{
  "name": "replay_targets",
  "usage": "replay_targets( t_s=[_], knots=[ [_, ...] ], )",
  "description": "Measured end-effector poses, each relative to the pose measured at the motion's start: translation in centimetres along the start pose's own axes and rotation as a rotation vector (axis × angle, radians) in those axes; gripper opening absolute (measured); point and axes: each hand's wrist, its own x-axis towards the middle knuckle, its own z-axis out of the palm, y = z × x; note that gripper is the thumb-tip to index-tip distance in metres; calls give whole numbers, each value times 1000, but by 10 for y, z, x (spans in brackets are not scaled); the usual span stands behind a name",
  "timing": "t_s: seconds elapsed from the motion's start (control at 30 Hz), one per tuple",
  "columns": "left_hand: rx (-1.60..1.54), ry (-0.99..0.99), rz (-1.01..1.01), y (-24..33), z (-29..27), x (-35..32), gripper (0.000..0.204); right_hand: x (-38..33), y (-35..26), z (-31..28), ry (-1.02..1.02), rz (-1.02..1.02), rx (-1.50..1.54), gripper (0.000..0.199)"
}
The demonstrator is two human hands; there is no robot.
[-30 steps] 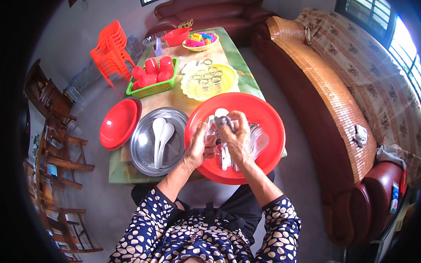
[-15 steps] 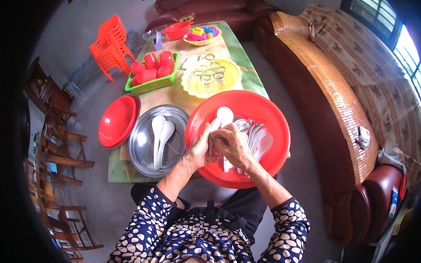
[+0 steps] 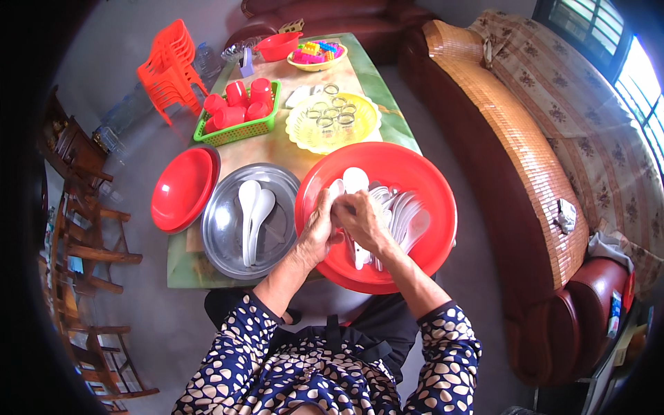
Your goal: The person dries various kitchen items, including cups, bowls, and spoons, using a cloth. They wipe each item individually and place the dried items into a metal tray or a red plastic basin. The person moves between a wooden table and a glass table during the process.
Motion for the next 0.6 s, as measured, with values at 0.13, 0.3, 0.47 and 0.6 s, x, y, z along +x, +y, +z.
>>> replay_targets(
  t_s=[0.13, 0.3, 0.47, 0.6],
  knots=[
    [-98, 1, -54, -2, -6, 9, 54, -5, 29, -25, 54, 13, 164, 15],
    [-444, -35, -172, -5, -17, 19, 32, 31, 36, -23, 165, -23, -220, 24],
    [-565, 43, -268, -13, -18, 25, 23, 43, 68, -15, -88, -45, -707, 25],
    [-595, -18, -268, -14, -27, 26, 28, 41, 28, -25, 5, -82, -181, 23]
  ],
)
